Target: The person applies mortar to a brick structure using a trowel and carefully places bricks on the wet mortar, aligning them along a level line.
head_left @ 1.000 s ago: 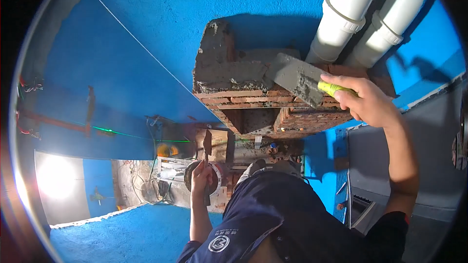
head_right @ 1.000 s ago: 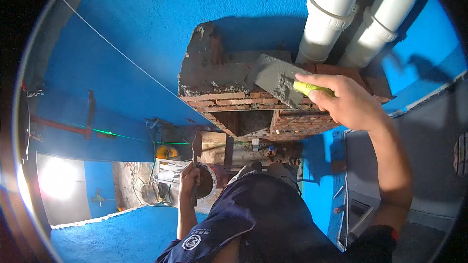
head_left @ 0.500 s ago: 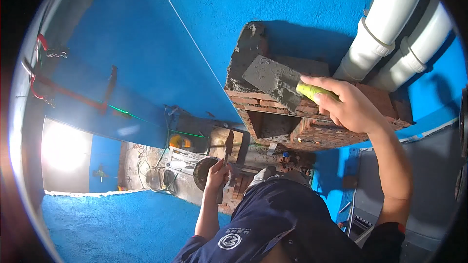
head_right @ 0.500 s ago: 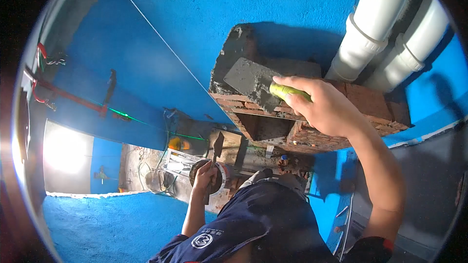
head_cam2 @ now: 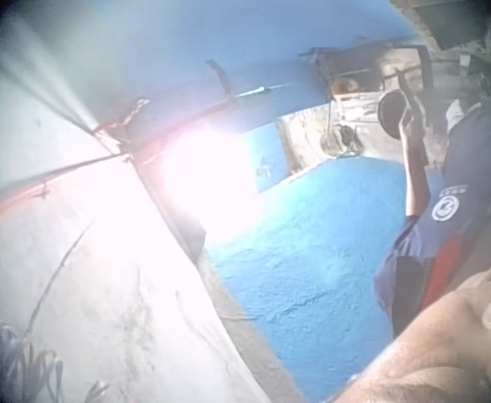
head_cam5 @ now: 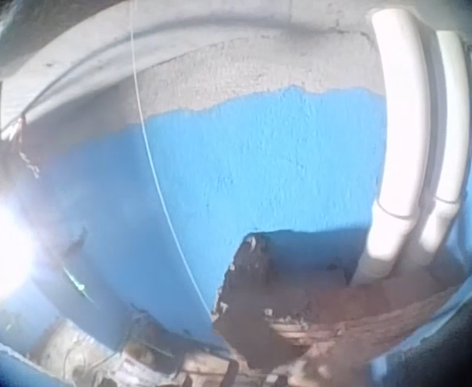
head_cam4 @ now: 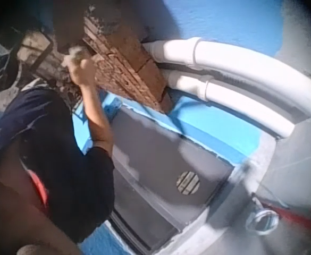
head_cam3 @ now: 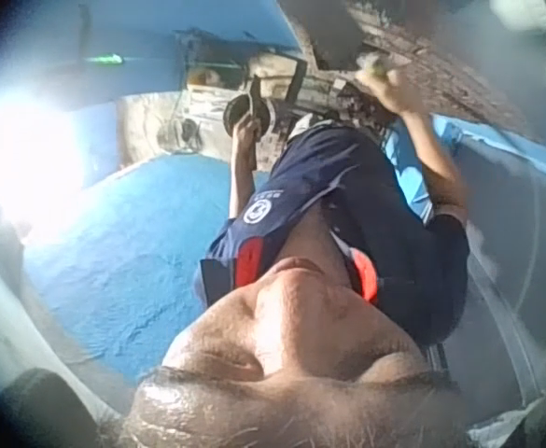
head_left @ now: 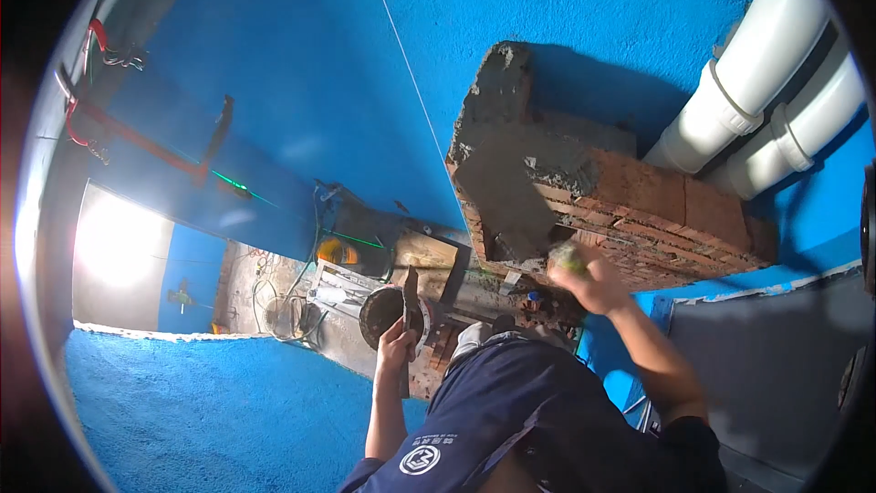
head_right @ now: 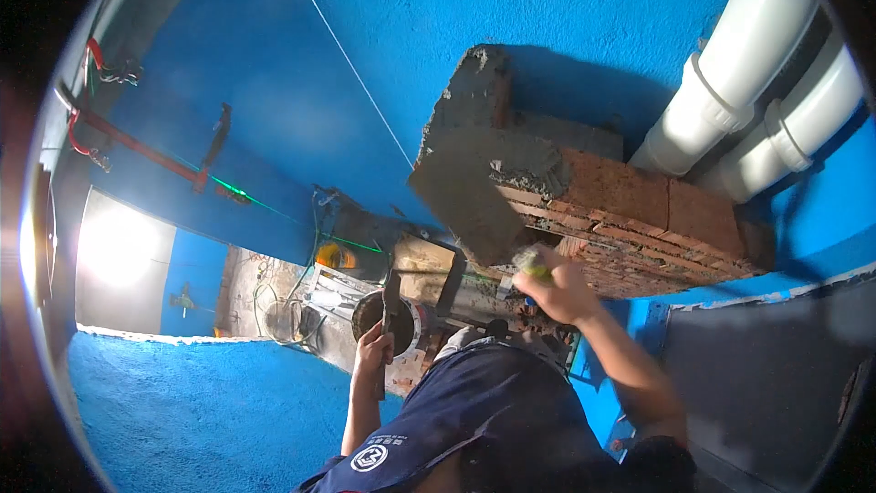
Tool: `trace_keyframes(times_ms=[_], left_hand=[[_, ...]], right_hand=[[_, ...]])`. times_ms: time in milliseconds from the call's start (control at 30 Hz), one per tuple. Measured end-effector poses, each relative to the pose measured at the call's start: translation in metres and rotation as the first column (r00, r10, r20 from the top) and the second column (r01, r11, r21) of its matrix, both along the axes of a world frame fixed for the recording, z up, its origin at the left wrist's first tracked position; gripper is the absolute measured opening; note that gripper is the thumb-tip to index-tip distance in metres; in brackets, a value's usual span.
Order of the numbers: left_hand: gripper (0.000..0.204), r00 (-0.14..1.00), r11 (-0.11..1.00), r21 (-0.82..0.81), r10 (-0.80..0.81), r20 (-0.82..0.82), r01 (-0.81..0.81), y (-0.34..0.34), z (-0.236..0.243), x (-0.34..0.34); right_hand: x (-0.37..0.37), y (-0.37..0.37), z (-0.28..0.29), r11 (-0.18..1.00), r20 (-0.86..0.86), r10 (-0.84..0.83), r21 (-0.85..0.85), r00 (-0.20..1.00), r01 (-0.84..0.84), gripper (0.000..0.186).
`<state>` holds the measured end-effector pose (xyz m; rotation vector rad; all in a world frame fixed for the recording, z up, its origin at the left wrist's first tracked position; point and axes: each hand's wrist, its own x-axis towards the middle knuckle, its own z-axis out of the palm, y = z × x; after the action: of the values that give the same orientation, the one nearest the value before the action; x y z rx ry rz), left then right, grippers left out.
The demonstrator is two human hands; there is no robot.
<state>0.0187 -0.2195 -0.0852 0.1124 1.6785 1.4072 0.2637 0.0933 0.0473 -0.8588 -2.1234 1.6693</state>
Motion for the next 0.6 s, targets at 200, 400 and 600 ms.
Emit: trace_keyframes(times_ms=[200, 400, 600], left_hand=[[0.039, 0.998, 0.999, 0.0, -0.039, -0.05, 0.039, 0.0, 0.004, -0.008], [0.045, 1.0, 0.999, 0.017, -0.03, 0.008, 0.03, -0.002, -0.006, -0.005], [0.036, 0.999, 0.999, 0.019, -0.035, 0.024, 0.034, 0.003, -0.011, 0.006]], right_hand=[[-0.05, -0.022, -0.047, 0.99, 0.06, 0.095, -0.115, 0.994, -0.087, 0.02], [-0.05, -0.015, -0.038, 1.0, 0.108, -0.002, -0.025, 0.994, 0.005, 0.022], [-0.015, -0.03, -0.032, 0.99, 0.096, -0.124, 0.073, 0.988, 0.117, 0.031]])
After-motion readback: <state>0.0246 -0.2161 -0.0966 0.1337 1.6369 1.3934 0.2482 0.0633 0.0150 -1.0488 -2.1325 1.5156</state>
